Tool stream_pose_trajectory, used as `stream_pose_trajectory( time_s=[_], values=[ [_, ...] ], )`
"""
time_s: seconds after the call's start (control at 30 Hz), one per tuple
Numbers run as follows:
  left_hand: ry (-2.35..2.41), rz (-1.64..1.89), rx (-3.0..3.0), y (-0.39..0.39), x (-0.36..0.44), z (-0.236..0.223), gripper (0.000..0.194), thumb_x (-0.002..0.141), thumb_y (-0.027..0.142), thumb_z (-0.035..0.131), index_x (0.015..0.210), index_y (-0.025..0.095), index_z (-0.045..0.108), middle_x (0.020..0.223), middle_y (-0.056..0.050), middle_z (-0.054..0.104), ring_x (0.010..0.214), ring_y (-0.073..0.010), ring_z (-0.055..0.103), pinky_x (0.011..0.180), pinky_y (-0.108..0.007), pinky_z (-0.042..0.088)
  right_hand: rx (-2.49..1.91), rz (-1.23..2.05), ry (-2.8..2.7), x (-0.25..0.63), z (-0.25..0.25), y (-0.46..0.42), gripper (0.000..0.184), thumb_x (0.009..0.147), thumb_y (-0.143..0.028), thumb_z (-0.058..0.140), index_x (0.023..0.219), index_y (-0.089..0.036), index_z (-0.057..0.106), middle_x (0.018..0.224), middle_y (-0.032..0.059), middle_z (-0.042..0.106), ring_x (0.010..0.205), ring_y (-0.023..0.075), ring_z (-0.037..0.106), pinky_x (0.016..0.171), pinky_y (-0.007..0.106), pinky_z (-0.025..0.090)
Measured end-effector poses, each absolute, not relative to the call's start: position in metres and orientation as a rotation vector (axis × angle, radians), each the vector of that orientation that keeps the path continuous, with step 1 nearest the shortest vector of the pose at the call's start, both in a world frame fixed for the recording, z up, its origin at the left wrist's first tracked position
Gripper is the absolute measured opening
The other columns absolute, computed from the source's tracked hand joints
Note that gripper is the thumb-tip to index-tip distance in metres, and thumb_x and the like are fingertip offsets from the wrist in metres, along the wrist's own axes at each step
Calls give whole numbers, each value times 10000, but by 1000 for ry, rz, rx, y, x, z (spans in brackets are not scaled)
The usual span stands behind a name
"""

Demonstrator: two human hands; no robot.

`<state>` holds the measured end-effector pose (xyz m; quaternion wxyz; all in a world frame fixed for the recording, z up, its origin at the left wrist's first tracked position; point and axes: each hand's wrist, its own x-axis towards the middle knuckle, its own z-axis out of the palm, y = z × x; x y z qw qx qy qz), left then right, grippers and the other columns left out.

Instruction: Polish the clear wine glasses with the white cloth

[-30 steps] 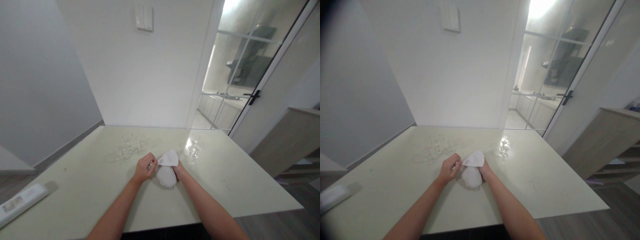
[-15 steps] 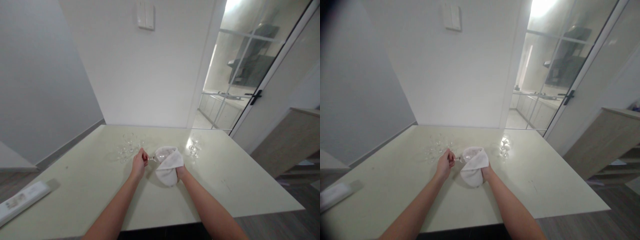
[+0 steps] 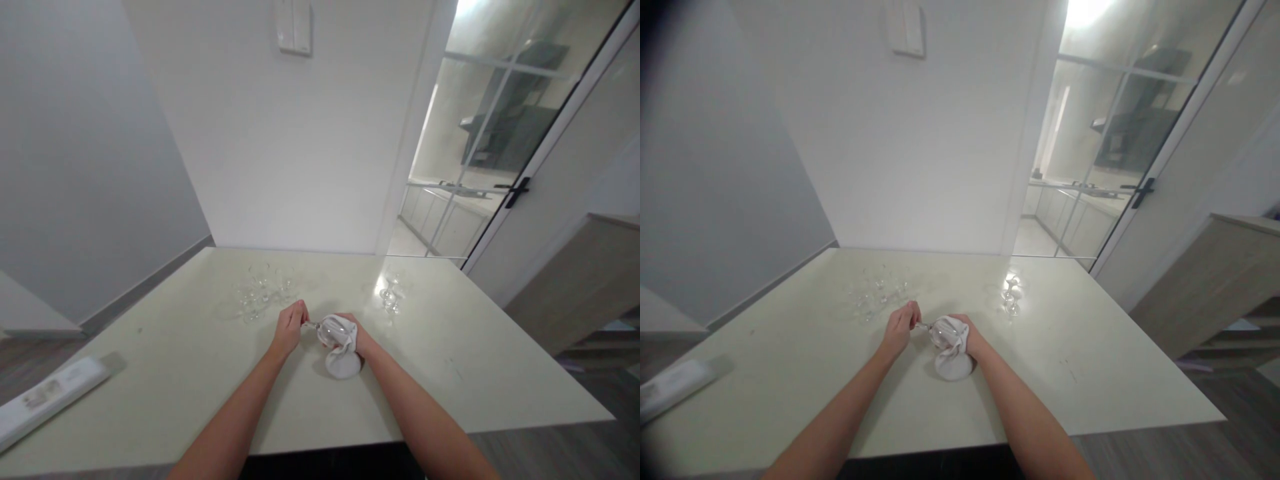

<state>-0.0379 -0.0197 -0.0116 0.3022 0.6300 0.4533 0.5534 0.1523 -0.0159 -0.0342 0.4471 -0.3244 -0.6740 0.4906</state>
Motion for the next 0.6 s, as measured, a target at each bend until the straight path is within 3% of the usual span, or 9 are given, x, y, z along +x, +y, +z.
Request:
stream_pose_trajectory(
  time_s=[0.17,0.4,0.6],
  values=[
    [1215,1475,1654,-20,-39,-8,538,945,528,327,507,226,411,521,-3,471,504,-145,407,544,-298,346,-734,1363,-1700,151,-28,-22,257,559,-335,802,717,-160,699,672,31,673,615,213,599,606,353,479],
    [1220,1457,1629,-22,-37,-4,555,937,545,329,497,223,431,507,-3,471,495,-142,411,538,-295,348,-766,1323,-1710,151,-21,-25,293,566,-308,811,794,-166,694,692,-3,675,663,175,601,595,269,479],
    [1219,1409,1559,-17,-39,-7,540,920,559,347,517,218,459,492,7,441,468,-136,387,481,-280,308,-782,1498,-1561,145,-39,-19,218,742,-410,704,770,-195,726,709,27,711,691,203,670,585,278,520]
  ],
)
